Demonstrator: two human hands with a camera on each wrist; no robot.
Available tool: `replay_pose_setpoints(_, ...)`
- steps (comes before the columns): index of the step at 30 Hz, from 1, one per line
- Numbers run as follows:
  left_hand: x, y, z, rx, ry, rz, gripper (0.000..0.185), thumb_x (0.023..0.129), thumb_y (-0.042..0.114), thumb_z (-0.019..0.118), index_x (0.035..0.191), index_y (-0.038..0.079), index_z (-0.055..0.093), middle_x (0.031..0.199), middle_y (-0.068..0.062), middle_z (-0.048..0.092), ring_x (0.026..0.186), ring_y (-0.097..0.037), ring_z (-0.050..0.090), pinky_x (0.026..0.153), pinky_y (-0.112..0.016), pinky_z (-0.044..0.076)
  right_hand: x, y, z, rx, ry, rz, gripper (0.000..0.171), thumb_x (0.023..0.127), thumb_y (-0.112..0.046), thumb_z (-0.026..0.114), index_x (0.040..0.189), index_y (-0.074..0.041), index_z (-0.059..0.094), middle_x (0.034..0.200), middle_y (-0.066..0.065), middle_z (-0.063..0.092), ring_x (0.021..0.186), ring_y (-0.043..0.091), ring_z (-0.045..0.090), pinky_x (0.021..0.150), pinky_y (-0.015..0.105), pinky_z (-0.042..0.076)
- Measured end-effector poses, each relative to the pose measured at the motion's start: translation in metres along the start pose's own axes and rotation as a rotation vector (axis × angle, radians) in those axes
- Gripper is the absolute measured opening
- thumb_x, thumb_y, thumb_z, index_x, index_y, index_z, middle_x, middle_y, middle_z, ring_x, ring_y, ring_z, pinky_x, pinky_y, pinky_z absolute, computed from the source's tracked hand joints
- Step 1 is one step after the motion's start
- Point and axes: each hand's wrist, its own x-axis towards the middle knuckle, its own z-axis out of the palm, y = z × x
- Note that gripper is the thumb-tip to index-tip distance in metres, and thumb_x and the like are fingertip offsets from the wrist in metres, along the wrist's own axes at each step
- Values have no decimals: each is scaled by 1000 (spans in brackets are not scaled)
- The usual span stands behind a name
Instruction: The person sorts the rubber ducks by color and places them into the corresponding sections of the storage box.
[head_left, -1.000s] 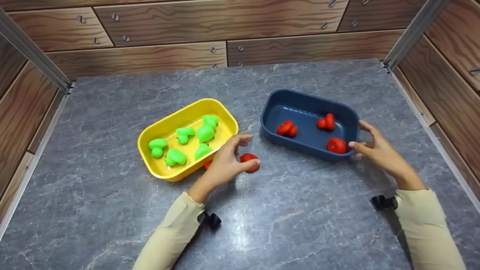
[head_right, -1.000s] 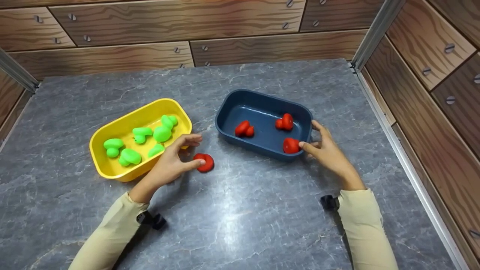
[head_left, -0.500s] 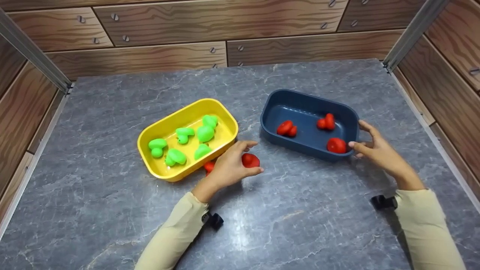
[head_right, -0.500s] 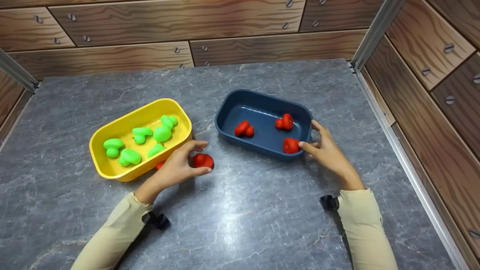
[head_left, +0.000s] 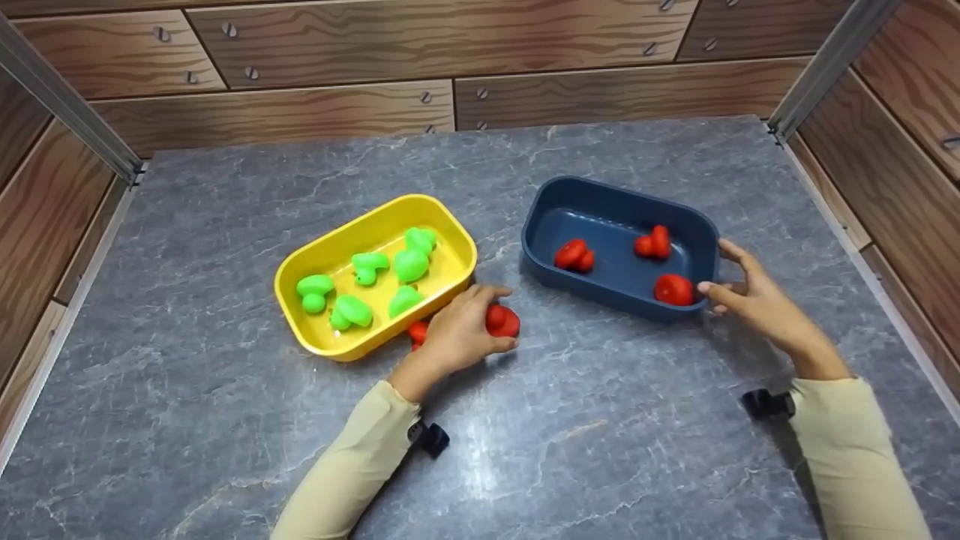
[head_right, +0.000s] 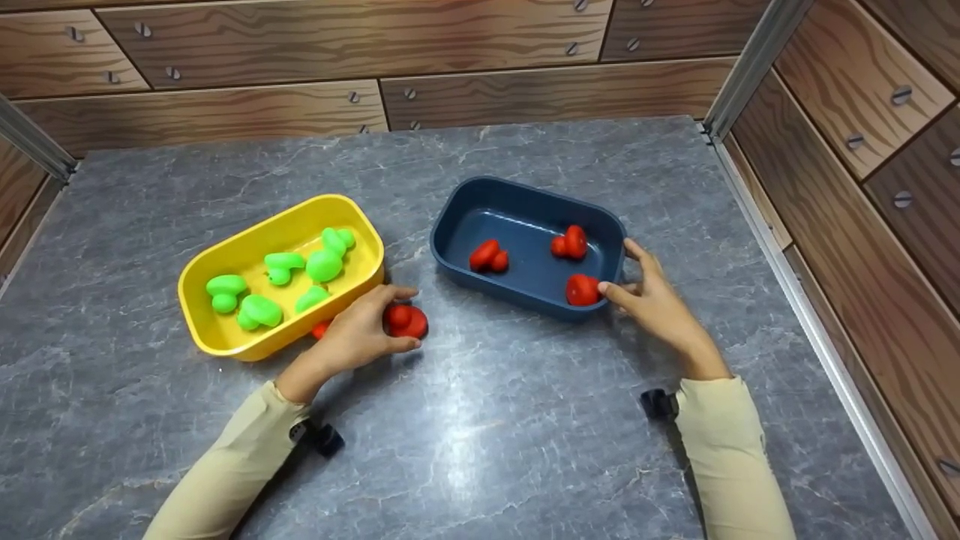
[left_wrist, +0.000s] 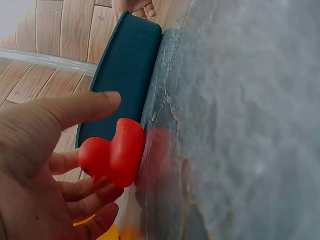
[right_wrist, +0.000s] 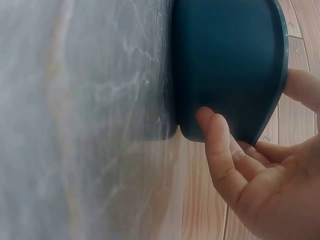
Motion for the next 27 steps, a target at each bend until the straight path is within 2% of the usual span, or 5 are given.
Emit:
replay_pose_setpoints(11, 0, -1, 0, 46, -26, -3, 62, 76, 18, 80, 132, 19, 55, 129, -4, 58, 116, -26, 55, 93, -44, 47, 0, 0, 0, 12, -5, 1, 82, 99, -25, 54, 154, -4, -4, 154, 31, 5, 83, -8, 59, 72, 15, 51)
replay_pose_setpoints(21, 0, -1, -1, 75, -42, -14, 56, 76, 21, 80, 128, 19, 60, 122, -4, 60, 112, -24, 55, 91, -42, 47, 2, 1, 0, 3, -2, 3, 81, 99, -21, 53, 154, -4, -4, 154, 32, 5, 82, -7, 59, 71, 17, 52)
replay_pose_setpoints(27, -2, 1, -1, 36, -35, 6, 53, 75, 23, 81, 124, 18, 63, 119, -3, 61, 109, -22, 56, 89, -40, 48, 1, 1, 0, -9, 2, -4, 80, 99, -21, 54, 154, -3, -3, 154, 32, 5, 81, -7, 59, 71, 16, 51)
